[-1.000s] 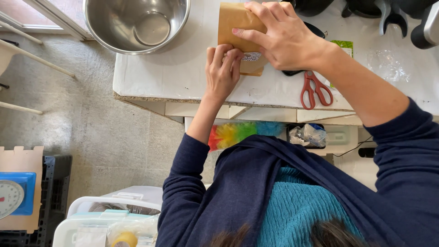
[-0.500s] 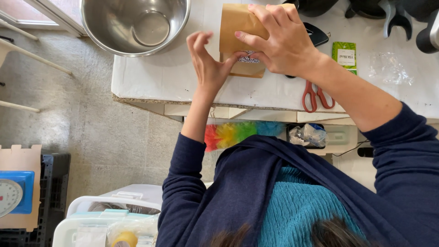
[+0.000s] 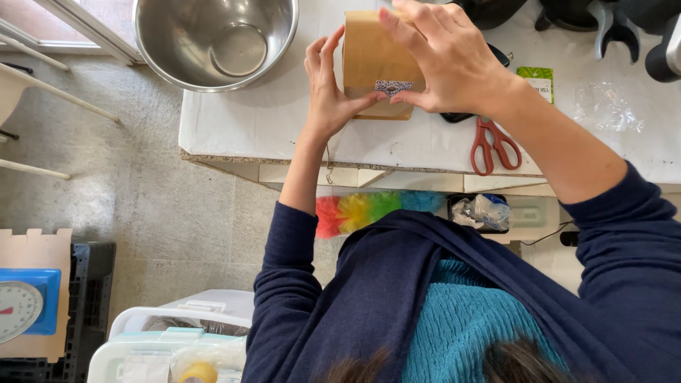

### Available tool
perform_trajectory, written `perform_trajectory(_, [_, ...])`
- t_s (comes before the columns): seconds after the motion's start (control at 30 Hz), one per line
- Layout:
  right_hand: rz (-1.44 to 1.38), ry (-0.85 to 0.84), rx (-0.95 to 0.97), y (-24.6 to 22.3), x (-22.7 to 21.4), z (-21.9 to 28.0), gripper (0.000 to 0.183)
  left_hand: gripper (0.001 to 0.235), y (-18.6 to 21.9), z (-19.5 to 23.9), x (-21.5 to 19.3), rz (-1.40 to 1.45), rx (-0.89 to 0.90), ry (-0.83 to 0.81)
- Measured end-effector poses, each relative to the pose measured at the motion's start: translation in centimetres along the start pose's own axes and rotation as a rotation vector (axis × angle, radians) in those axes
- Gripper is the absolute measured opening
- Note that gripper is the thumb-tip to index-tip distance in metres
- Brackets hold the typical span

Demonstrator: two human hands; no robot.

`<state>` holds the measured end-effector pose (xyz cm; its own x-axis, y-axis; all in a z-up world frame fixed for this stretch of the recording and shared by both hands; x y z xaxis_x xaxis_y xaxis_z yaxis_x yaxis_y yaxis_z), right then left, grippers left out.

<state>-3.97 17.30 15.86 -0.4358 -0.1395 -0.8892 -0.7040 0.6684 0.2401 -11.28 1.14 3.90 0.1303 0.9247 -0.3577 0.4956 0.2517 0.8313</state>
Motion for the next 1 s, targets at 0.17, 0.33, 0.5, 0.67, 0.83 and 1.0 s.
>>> perform_trajectory(0.17, [0.157,-0.012,0.086,0.7,0.4,-0.5,0.097,0.118,-0.6,-1.9,0.6,-0.039,0.043,-0.019])
perform_trajectory(0.33, [0.155,0.003,0.068,0.8,0.8,-0.3,0.087,0.107,0.5,-2.4,0.6,0.059,-0.025,-0.106])
perform_trajectory(0.5, [0.135,-0.075,0.051,0.9,1.3,-0.2,0.097,0.103,0.9,-2.2,0.3,0.094,-0.005,-0.102])
perform_trajectory(0.67, [0.087,-0.145,0.021,1.0,1.3,0.2,0.109,0.103,1.2,-1.8,-0.3,0.104,-0.014,-0.134])
perform_trajectory(0.83, [0.116,-0.15,0.065,0.2,0.8,-0.1,0.128,0.127,0.5,-0.9,0.0,0.06,-0.009,-0.266])
perform_trajectory(1.0, [0.263,-0.065,0.103,0.6,1.8,0.4,0.113,0.121,1.0,-1.3,0.6,0.023,-0.026,-0.099])
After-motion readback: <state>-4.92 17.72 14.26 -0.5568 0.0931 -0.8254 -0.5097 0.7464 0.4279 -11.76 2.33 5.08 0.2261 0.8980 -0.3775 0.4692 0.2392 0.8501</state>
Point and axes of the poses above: each hand's wrist, its own z-axis away from the middle knuckle, its own x-axis out of the palm, y = z × x, the point moved 7 cm from there along -z, towards the middle knuckle, and after that the axes turned 7 degrees about -x, right-handed, at the moved point
